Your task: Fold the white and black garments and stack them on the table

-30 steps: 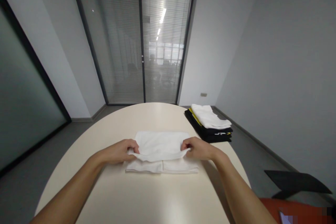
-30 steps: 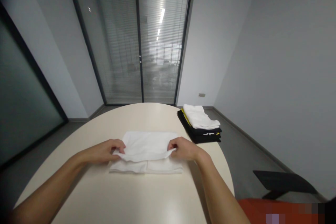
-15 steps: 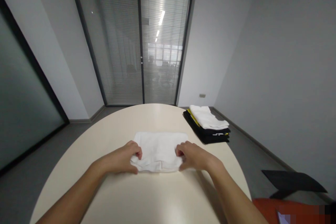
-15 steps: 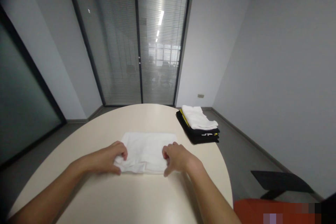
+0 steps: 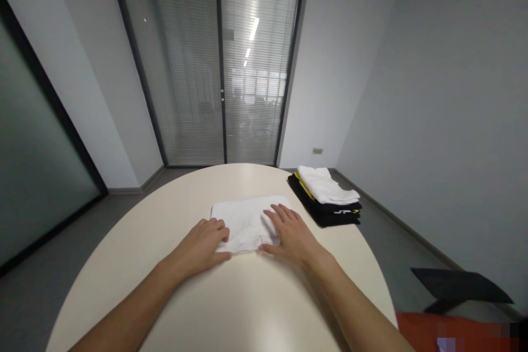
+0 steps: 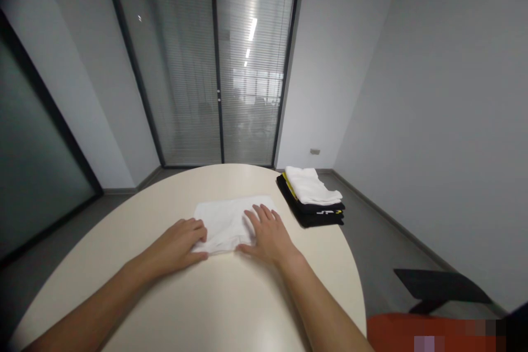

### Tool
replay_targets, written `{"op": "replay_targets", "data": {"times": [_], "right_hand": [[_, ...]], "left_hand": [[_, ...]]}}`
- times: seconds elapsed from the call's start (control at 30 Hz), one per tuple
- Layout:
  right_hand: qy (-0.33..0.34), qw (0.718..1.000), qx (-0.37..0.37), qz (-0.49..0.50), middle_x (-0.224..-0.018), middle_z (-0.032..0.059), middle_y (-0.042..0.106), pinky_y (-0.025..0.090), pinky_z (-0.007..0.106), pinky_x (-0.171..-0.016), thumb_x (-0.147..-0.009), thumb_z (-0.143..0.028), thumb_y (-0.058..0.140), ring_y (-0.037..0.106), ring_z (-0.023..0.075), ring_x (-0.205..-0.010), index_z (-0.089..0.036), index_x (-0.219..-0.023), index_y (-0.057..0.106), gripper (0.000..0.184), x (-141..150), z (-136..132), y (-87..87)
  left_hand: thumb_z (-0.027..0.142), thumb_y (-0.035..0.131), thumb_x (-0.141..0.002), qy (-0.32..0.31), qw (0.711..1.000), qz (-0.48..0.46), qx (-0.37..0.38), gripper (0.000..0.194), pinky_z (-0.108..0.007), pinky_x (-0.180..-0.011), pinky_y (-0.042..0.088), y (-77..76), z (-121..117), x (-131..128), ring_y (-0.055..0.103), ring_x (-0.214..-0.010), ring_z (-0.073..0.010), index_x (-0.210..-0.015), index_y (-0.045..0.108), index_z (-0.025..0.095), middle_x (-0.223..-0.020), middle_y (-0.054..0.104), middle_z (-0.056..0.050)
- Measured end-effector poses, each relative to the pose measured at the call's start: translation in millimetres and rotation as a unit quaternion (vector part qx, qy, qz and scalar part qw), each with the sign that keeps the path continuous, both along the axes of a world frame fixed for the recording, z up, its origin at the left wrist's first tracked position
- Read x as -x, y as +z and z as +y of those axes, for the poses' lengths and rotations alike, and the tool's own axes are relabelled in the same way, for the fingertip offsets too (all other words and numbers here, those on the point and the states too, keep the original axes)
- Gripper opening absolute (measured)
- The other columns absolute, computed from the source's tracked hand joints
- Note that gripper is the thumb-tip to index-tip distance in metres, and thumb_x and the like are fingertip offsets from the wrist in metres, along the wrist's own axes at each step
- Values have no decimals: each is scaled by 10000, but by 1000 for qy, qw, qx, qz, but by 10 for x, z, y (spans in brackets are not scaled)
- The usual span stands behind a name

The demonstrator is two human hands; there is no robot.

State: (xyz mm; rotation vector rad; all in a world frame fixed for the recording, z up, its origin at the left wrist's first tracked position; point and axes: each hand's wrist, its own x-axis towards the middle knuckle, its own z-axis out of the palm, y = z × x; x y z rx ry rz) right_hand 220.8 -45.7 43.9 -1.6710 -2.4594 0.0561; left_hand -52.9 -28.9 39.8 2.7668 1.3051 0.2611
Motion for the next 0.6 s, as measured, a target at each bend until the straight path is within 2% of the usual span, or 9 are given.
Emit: {"op": "replay_targets", "data": {"times": [0.1, 0.2, 0.27, 0.33, 0.37, 0.4, 0.47, 0.53, 0.6], "right_hand": [[35, 995, 91, 18, -1655, 108, 98, 118, 574, -1191, -850, -726, 489, 61, 357, -1515, -255, -1582, 198, 919, 42, 29, -123], [36, 983, 179, 19, -1654, 110, 51, 89, 624, -1179, -908, -652, 452, 9, 368, -1515, -260, -1584, 186, 826, 30, 21, -165], [36, 981, 190, 24, -1653, 114, 65, 132, 649, -1160, -932, -550, 474, 33, 383, -1511, -266, -1578, 217, 751, 20, -12, -140], [35, 982, 182, 26, -1646, 126, 132, 213, 659, -1130, -926, -462, 513, 102, 408, -1500, -264, -1559, 286, 701, 24, -55, -88], [34, 984, 172, 27, -1636, 137, 181, 252, 650, -1116, -911, -449, 540, 148, 419, -1489, -254, -1542, 333, 692, 35, -75, -56], [33, 986, 158, 30, -1616, 151, 246, 284, 631, -1107, -893, -464, 570, 207, 426, -1470, -239, -1512, 395, 682, 51, -90, -25], [32, 991, 120, 39, -1519, 176, 425, 315, 578, -1105, -863, -549, 601, 351, 411, -1403, -202, -1382, 560, 625, 99, -101, 27], [24, 996, 63, 59, -1415, 168, 539, 291, 524, -1132, -895, -619, 527, 420, 361, -1358, -185, -1240, 656, 570, 155, -77, 40], [6, 996, 8, 84, -1481, 139, 479, 216, 509, -1174, -954, -623, 404, 342, 323, -1419, -207, -1307, 609, 584, 198, -27, -2]], "left_hand": [[452, 569, -911, -11, 999, -51, -2, 273, -371, -935, 422, -31, 20, -16, 561, -1111, -250, -809, 626, 205, -1200, 638, -73], [401, 416, -994, -21, 997, -74, 15, 369, -358, -963, 432, -72, 57, -27, 572, -1098, -216, -793, 652, 201, -1219, 637, -71], [394, 470, -967, -33, 997, -67, 18, 337, -368, -977, 440, -106, 70, -34, 572, -1106, -225, -760, 650, 198, -1212, 643, -77], [370, 565, -905, -52, 997, -61, 5, 224, -419, -1072, 390, -155, 68, -46, 490, -1266, -273, -797, 657, 197, -1348, 587, -85], [345, 582, -887, -59, 997, -59, -2, 176, -455, -1131, 331, -184, 64, -55, 400, -1366, -296, -903, 675, 197, -1456, 510, -84], [317, 571, -884, -63, 996, -55, -3, 243, -490, -1178, 259, -215, 59, -65, 289, -1447, -309, -1075, 666, 201, -1554, 400, -78], [270, 500, -913, -65, 997, -37, 13, 507, -550, -1211, 140, -272, 52, -86, 104, -1517, -311, -1419, 481, 249, -1654, 181, -51], [246, 442, -940, -62, 997, -10, 43, 628, -591, -1204, 97, -312, 47, -102, 21, -1524, -322, -1542, 289, 340, -1667, 91, -19], [247, 429, -951, -56, 996, 6, 63, 639, -615, -1196, 84, -334, 36, -112, 6, -1519, -341, -1546, 254, 400, -1664, 88, -2]]}}
